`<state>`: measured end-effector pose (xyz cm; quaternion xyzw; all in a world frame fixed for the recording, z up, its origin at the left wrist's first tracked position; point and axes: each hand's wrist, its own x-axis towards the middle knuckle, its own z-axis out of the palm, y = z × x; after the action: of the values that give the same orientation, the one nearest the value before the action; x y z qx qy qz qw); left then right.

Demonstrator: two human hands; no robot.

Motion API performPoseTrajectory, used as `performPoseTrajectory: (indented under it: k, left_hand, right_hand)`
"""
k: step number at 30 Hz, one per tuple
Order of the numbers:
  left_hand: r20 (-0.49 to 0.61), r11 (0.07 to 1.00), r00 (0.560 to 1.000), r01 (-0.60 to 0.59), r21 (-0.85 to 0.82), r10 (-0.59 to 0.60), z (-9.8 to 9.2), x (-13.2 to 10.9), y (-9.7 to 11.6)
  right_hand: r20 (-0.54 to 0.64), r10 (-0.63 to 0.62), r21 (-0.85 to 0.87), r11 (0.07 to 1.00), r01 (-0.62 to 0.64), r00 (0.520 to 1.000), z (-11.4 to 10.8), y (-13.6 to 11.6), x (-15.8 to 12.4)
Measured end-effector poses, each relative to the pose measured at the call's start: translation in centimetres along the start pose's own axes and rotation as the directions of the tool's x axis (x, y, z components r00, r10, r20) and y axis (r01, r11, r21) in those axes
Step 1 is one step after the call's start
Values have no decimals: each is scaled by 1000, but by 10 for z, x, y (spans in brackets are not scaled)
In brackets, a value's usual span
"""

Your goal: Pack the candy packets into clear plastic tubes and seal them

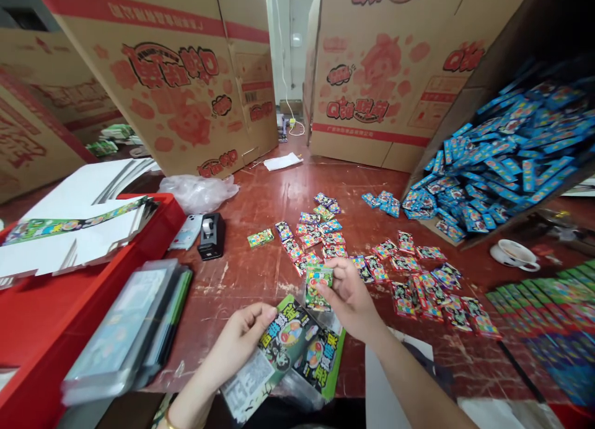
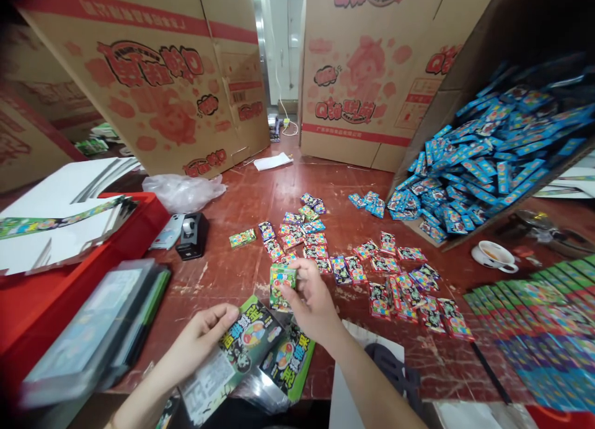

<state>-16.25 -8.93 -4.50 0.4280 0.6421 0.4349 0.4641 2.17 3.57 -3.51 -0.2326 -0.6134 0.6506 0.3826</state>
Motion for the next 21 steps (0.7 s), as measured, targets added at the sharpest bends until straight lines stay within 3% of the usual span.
performPoseTrajectory:
  k: [3,6,13,21]
  left_hand:
    - [-36,998,999,-16,63,19,3,-1,-1]
    - [-56,987,998,-29,157,38,8,-1,-1]
    - [-114,949,991,-35,313,74,12,-3,-5]
    - [-75,936,996,-23,352,53,9,-8,1]
  right_hand:
    - [151,69,-160,986,-44,986,-4,2,-3]
    - [213,124,-251,965,-68,969,-9,3,-4]
    - [187,113,-530,848,4,976,-8,2,-2]
    - [244,112,-615,786,64,963,-10,-9,-1]
